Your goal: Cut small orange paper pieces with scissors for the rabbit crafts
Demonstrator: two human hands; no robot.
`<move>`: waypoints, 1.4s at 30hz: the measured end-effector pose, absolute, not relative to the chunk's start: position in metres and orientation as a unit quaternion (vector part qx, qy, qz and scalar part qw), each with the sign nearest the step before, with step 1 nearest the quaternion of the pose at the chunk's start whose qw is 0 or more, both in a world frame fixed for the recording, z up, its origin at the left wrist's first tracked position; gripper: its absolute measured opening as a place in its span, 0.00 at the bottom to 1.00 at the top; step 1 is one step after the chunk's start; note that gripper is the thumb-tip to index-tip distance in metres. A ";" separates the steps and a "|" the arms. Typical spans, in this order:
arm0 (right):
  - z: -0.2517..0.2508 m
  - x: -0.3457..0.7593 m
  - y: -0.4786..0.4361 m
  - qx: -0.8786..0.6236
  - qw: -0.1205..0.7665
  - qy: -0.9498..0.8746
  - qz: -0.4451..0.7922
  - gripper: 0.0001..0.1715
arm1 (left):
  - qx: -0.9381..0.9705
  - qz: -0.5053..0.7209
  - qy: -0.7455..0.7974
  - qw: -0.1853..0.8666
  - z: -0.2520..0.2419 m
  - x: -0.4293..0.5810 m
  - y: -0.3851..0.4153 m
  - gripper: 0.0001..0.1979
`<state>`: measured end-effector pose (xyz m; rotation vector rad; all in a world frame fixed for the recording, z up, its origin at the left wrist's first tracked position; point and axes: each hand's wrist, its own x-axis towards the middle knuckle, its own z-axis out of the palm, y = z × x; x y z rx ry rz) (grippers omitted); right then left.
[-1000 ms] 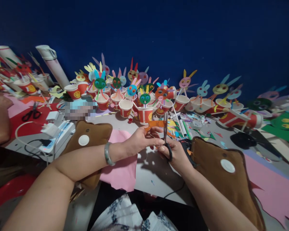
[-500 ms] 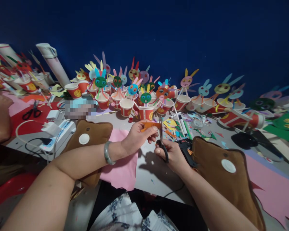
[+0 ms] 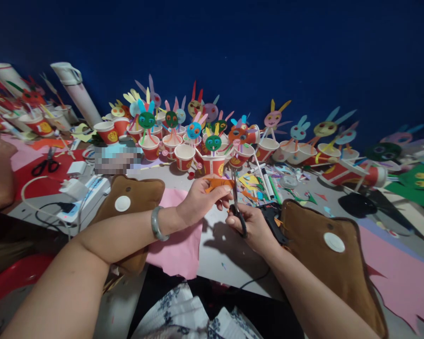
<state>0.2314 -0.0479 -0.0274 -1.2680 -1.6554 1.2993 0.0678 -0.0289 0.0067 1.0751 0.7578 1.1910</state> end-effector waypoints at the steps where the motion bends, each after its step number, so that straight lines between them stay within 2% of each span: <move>1: -0.028 0.232 -0.048 -0.487 0.335 -0.633 0.500 0.34 | 0.472 0.520 0.331 0.631 0.007 0.068 -0.029 0.08; 42: -0.023 0.231 -0.049 -0.496 0.315 -0.627 0.511 0.29 | 0.492 0.543 0.351 0.583 0.003 0.066 -0.024 0.10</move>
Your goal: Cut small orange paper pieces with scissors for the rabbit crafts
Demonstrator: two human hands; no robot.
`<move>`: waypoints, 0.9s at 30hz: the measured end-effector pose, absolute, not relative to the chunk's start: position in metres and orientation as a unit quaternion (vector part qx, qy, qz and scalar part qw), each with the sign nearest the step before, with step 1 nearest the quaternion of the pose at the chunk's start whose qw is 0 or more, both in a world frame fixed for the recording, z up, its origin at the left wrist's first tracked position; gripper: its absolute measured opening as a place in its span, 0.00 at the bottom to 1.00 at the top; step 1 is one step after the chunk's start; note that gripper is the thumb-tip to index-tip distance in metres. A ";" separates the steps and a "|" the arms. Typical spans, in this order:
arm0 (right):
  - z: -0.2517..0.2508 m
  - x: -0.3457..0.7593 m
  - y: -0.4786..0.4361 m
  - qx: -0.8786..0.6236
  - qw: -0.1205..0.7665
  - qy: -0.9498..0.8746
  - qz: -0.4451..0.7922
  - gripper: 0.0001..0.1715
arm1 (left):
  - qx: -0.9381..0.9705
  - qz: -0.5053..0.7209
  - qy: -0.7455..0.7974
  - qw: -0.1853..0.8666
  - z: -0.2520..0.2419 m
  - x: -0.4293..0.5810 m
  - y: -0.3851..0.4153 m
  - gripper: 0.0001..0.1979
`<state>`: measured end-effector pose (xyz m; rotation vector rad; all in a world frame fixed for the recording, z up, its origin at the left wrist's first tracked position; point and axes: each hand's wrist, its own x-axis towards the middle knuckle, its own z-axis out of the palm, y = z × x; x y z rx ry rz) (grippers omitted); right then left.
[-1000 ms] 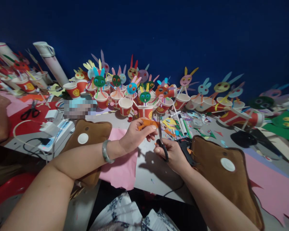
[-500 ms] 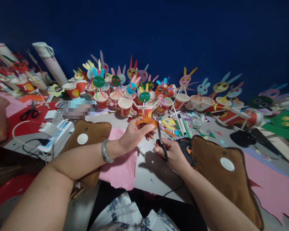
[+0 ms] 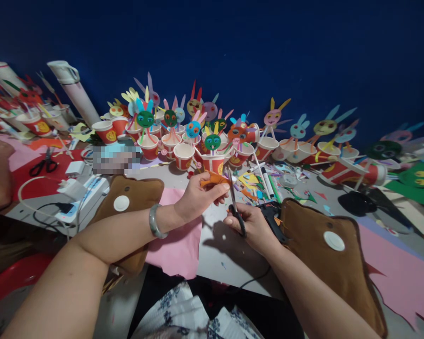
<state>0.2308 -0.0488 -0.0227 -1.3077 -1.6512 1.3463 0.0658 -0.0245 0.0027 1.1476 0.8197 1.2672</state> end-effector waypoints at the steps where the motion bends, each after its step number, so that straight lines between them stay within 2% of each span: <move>1: -0.022 0.231 -0.049 -0.497 0.315 -0.627 0.511 0.29 | 0.497 0.544 0.349 0.579 0.002 0.066 -0.024 0.10; 13: -0.024 0.231 -0.049 -0.500 0.320 -0.626 0.507 0.30 | 0.487 0.547 0.346 0.586 0.005 0.066 -0.023 0.07; 27: -0.026 0.230 -0.049 -0.493 0.326 -0.618 0.519 0.30 | 0.488 0.550 0.334 0.590 0.002 0.066 -0.023 0.09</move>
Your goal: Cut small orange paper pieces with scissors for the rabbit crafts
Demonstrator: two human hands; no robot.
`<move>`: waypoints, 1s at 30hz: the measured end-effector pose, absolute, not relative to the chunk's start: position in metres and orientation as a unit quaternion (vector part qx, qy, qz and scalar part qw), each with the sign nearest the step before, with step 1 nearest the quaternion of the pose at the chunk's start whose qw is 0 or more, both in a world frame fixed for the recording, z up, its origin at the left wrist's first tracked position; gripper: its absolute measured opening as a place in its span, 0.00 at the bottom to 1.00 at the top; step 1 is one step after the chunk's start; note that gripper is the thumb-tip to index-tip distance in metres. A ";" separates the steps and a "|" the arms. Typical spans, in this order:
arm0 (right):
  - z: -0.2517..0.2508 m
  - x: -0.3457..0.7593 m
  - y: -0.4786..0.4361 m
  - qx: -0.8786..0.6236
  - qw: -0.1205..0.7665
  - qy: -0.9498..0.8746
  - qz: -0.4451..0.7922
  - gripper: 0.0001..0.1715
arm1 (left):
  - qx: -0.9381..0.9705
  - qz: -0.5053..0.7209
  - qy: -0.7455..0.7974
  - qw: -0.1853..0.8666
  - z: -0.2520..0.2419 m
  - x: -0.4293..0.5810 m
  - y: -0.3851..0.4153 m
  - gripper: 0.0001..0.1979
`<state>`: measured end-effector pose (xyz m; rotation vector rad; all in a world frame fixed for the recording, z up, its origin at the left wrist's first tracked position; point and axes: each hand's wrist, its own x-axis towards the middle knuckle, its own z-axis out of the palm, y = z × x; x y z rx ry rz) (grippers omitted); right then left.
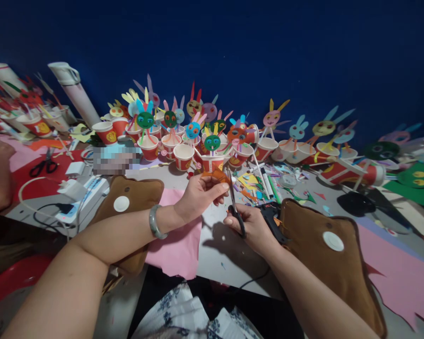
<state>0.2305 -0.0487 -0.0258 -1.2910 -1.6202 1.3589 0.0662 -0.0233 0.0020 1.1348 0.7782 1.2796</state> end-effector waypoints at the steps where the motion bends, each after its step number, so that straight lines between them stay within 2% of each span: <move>1: -0.026 0.230 -0.049 -0.490 0.327 -0.618 0.521 0.30 | 0.488 0.547 0.335 0.592 0.002 0.066 -0.024 0.10; 9: -0.028 0.231 -0.048 -0.481 0.334 -0.623 0.518 0.28 | 0.511 0.521 0.330 0.599 0.006 0.066 -0.029 0.10; 30: -0.027 0.230 -0.049 -0.492 0.331 -0.623 0.509 0.32 | 0.462 0.525 0.339 0.629 0.007 0.065 -0.025 0.10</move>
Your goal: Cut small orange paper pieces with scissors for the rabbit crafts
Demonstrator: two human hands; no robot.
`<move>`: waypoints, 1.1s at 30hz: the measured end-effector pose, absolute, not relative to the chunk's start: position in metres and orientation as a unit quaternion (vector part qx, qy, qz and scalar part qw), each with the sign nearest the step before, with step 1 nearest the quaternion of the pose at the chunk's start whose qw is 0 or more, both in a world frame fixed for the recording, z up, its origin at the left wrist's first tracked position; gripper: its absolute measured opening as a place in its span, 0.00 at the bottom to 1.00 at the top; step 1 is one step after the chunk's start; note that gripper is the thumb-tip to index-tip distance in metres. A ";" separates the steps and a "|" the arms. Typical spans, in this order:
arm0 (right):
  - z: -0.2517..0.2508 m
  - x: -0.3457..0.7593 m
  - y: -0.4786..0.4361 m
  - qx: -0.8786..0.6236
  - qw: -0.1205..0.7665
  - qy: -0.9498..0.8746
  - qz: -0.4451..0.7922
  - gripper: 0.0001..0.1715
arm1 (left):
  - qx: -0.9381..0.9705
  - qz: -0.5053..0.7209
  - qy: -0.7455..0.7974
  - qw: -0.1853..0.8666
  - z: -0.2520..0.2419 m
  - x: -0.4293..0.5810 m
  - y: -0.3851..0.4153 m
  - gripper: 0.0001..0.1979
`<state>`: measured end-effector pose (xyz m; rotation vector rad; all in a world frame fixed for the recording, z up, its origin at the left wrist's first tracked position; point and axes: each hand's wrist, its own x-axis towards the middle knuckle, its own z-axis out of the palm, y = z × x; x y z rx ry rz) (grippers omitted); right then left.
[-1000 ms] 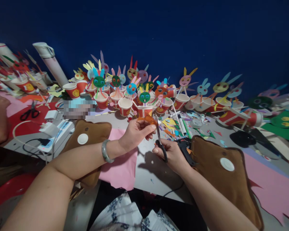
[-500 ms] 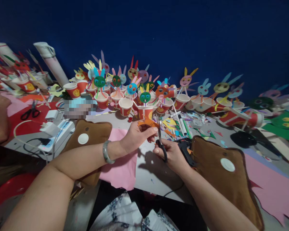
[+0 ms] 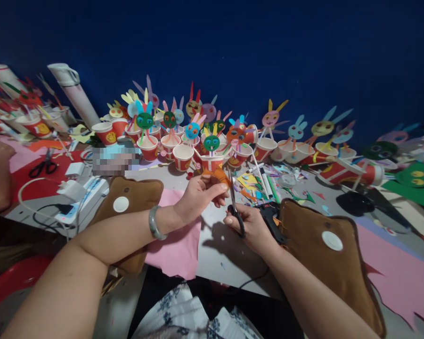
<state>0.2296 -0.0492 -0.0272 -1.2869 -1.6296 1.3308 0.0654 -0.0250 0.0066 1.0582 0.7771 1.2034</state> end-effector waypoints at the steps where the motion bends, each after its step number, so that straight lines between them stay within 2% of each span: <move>1: -0.026 0.230 -0.049 -0.493 0.331 -0.625 0.506 0.32 | 0.461 0.525 0.339 0.630 0.007 0.065 -0.025 0.10; 13: -0.027 0.231 -0.049 -0.495 0.332 -0.622 0.508 0.32 | 0.436 0.535 0.349 0.634 0.001 0.066 -0.021 0.10; 19: -0.025 0.231 -0.049 -0.498 0.325 -0.628 0.502 0.32 | 0.448 0.537 0.320 0.639 -0.001 0.065 -0.023 0.17; 27: -0.027 0.231 -0.048 -0.499 0.325 -0.624 0.506 0.31 | 0.471 0.527 0.344 0.618 0.005 0.067 -0.025 0.10; 33: -0.026 0.231 -0.048 -0.489 0.333 -0.624 0.511 0.29 | 0.462 0.530 0.338 0.626 0.004 0.068 -0.026 0.10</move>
